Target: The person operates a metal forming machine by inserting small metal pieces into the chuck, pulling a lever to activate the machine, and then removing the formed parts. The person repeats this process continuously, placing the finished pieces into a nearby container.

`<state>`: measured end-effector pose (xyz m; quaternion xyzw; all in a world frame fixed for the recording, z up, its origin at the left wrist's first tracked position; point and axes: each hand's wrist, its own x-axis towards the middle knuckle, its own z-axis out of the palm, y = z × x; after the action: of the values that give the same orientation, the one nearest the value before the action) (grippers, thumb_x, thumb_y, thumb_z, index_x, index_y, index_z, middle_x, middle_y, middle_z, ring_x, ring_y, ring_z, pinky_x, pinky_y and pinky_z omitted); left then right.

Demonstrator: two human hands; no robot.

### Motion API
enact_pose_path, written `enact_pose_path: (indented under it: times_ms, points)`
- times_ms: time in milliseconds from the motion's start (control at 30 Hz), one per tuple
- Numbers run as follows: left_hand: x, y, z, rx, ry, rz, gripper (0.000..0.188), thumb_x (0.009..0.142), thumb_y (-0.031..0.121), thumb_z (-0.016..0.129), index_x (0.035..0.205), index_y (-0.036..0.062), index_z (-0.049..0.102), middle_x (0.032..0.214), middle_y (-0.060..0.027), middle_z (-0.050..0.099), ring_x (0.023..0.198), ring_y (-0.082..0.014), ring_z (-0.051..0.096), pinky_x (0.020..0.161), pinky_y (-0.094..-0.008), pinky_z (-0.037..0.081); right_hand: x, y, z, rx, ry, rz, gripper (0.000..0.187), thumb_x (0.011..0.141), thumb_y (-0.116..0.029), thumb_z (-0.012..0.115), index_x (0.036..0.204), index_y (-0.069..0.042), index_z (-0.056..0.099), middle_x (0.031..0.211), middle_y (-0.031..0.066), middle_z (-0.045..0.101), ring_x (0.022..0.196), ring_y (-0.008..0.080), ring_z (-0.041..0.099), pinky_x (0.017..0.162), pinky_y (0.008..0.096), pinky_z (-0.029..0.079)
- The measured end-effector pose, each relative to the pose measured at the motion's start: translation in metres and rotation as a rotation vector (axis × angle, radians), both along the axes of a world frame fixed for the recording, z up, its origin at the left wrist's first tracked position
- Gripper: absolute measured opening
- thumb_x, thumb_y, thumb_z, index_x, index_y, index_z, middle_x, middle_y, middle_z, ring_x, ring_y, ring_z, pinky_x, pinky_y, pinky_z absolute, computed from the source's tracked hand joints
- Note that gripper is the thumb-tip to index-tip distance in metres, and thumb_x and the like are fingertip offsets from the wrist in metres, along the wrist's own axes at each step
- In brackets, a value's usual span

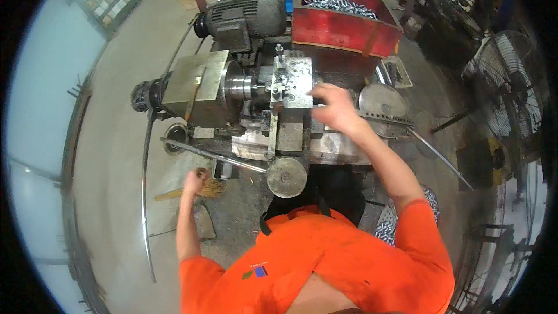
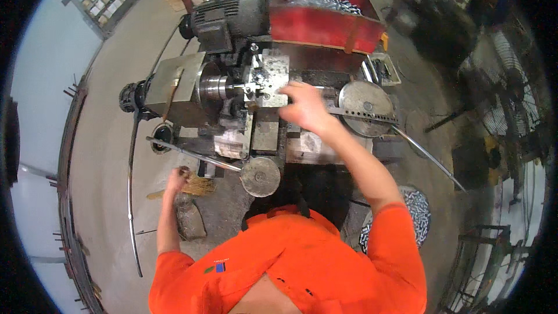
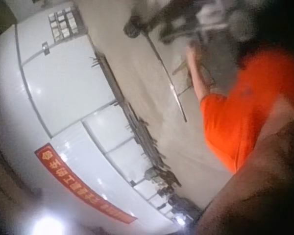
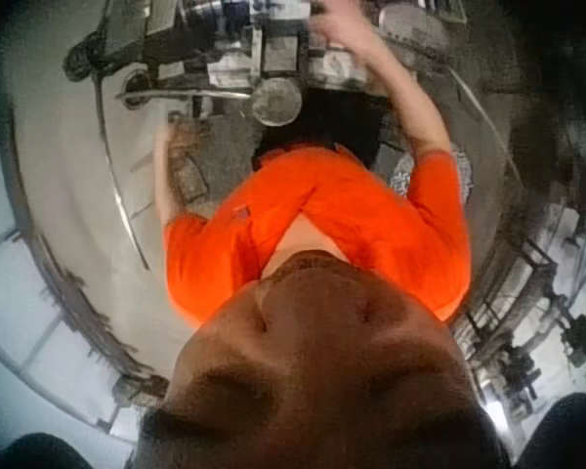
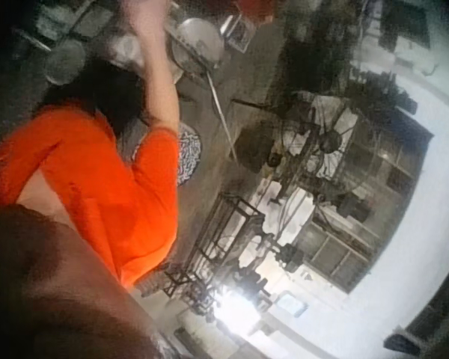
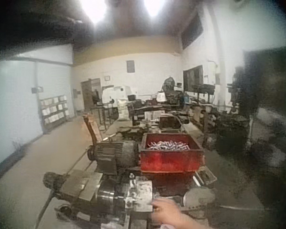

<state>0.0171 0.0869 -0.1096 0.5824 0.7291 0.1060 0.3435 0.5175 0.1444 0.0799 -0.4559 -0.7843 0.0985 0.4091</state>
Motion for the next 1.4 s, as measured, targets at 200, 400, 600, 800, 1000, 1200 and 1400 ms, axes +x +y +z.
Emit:
enact_pose_path:
  times_ms: [200,400,600,800,1000,1200,1400]
  points:
    - [-0.117,-0.041,0.171,0.598,0.409,0.330,0.027,0.087,0.024,0.056,0.105,0.0049,0.061,0.074,-0.0119,0.065,0.063,-0.0202,0.063,0.059,-0.0341,0.049,-0.126,0.081,0.005,-0.102,-0.637,0.028,0.029,0.057,-0.023,0.062,0.078,-0.004,0.068,0.083,0.0146,0.064,0.080,0.0321,0.062,0.074,0.0417,0.047]
    - [-0.084,-0.105,0.118,0.322,0.692,0.552,0.047,0.078,0.048,0.060,0.093,0.0034,0.064,0.078,-0.0196,0.064,0.079,-0.0357,0.062,0.070,-0.0456,0.047,-0.137,0.090,0.004,-0.200,-0.646,0.075,0.027,0.056,-0.022,0.064,0.078,-0.008,0.069,0.083,0.0134,0.067,0.081,0.0300,0.064,0.077,0.0389,0.047]
    - [-0.021,-0.121,0.103,0.396,0.551,0.504,0.037,0.075,0.037,0.063,0.083,0.0008,0.061,0.076,-0.0210,0.063,0.078,-0.0378,0.061,0.071,-0.0455,0.047,-0.132,0.080,0.013,-0.209,-0.762,0.003,0.024,0.062,-0.023,0.060,0.079,-0.009,0.070,0.086,0.0114,0.067,0.085,0.0283,0.062,0.079,0.0378,0.044]
    - [-0.047,-0.097,0.131,0.087,0.260,0.260,0.026,0.073,0.024,0.067,0.081,-0.0006,0.061,0.065,-0.0168,0.062,0.054,-0.0247,0.064,0.052,-0.0369,0.049,-0.048,0.092,0.072,0.290,-0.555,-0.074,0.021,0.052,-0.025,0.061,0.056,-0.005,0.063,0.064,0.0144,0.058,0.070,0.0317,0.055,0.069,0.0417,0.045]
    - [-0.062,-0.063,0.102,0.269,-0.372,0.405,0.022,0.076,0.015,0.064,0.086,-0.0041,0.060,0.063,-0.0096,0.060,0.053,-0.0187,0.061,0.051,-0.0300,0.049,-0.014,0.084,0.135,0.380,-0.250,-0.275,0.050,0.059,-0.016,0.063,0.108,-0.008,0.061,0.120,0.0207,0.051,0.101,0.0361,0.053,0.090,0.0430,0.043]
    - [-0.038,-0.051,0.112,0.349,-0.385,0.408,0.027,0.077,0.018,0.067,0.088,-0.0052,0.058,0.064,-0.0088,0.058,0.056,-0.0179,0.058,0.054,-0.0305,0.048,-0.004,-0.038,0.041,0.172,0.043,0.084,0.046,0.059,-0.013,0.061,0.104,-0.005,0.061,0.114,0.0202,0.055,0.102,0.0370,0.055,0.086,0.0405,0.046]
    - [-0.099,-0.070,0.079,0.179,-0.672,0.547,0.037,0.075,0.019,0.072,0.101,-0.0010,0.054,0.064,-0.0052,0.048,0.055,-0.0181,0.050,0.056,-0.0348,0.045,0.065,-0.200,-0.160,-0.594,0.134,-0.313,0.045,0.057,-0.020,0.061,0.098,-0.003,0.064,0.099,0.0154,0.060,0.094,0.0335,0.057,0.081,0.0408,0.047]
